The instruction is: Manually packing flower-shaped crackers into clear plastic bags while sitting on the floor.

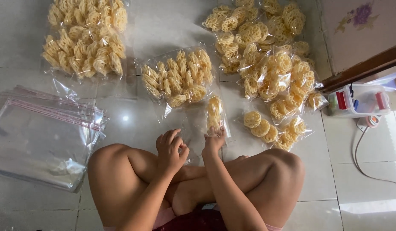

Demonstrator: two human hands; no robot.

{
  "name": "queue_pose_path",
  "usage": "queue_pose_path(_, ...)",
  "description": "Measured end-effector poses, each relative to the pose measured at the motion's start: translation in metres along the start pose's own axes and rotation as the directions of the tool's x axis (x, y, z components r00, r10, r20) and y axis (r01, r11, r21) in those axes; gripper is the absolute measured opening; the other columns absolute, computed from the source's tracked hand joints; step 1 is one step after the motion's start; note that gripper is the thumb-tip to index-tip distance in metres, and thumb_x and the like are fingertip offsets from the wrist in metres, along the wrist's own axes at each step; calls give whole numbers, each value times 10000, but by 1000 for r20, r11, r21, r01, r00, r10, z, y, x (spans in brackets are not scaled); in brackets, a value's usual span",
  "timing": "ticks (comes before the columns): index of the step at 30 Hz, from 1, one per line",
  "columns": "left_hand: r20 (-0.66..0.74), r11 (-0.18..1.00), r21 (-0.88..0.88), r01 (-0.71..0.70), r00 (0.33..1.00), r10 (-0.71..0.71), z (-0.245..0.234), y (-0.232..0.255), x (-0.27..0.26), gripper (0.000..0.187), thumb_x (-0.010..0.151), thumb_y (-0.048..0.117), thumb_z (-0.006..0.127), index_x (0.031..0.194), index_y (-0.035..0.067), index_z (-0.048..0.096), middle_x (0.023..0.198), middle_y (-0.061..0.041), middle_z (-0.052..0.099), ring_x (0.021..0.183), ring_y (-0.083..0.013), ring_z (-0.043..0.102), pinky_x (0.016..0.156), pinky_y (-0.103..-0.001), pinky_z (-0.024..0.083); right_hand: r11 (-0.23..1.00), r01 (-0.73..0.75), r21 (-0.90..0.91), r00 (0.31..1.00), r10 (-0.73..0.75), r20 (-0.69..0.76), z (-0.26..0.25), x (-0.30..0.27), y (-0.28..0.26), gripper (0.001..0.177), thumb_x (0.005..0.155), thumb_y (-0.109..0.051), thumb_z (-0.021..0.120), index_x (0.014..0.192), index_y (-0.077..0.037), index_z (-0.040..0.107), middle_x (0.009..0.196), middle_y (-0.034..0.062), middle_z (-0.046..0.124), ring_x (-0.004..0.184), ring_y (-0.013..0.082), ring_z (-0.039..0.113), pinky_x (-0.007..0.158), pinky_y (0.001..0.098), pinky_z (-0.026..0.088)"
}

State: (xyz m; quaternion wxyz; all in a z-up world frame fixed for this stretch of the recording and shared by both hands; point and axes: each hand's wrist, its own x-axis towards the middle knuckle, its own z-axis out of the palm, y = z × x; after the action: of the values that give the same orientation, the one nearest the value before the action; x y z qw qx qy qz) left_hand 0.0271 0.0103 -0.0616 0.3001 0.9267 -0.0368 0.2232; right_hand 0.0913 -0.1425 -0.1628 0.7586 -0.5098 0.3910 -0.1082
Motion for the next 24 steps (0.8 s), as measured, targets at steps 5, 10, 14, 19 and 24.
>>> queue_pose_path(5, 180, 997, 50, 54, 982, -62, 3, 0, -4, 177, 819, 205, 620, 680, 190, 512, 1267, -43, 673, 1238, -304, 610, 1001, -640, 442, 981, 53, 188, 993, -32, -114, 6, 62, 14, 743, 887, -20, 822, 1504, -173, 437, 1402, 158, 572, 1254, 376, 634, 1085, 630, 415)
queue_pose_path(10, 173, 999, 47, 26, 984, -34, 7, -3, -7, 187, 790, 201, 636, 668, 189, 496, 1267, -40, 669, 1212, -309, 620, 987, -651, 441, 990, -8, 144, 973, 41, -226, 10, 44, -15, 821, 827, -288, 940, 1435, -159, 402, 1287, 98, 547, 1072, 254, 624, 955, 515, 462)
queue_pose_path(14, 151, 999, 48, 25, 988, -32, 1, 1, -5, 178, 810, 209, 622, 670, 201, 512, 1240, -60, 680, 1202, -314, 629, 979, -638, 454, 995, -46, 87, 940, 72, -333, 8, 52, -5, 735, 848, -331, 929, 1385, -139, 465, 1135, 101, 475, 919, 209, 627, 869, 445, 567)
queue_pose_path(19, 74, 1000, 19, -14, 997, 13, 6, -10, -10, 197, 776, 197, 636, 645, 205, 489, 1180, -28, 703, 1112, -281, 670, 888, -545, 502, 992, 52, 113, 956, -17, -292, 4, 57, -11, 503, 880, -236, 890, 1242, -92, 572, 842, -1, 623, 747, 101, 649, 681, 228, 519)
queue_pose_path(24, -10, 997, -18, -75, 997, 75, -6, 1, -2, 210, 756, 203, 647, 642, 223, 472, 1112, -3, 714, 1001, -258, 691, 775, -456, 511, 994, 20, 111, 959, 12, -282, -1, 67, -9, 676, 820, -238, 956, 1352, -58, 580, 996, 70, 605, 896, 184, 720, 793, 286, 602)
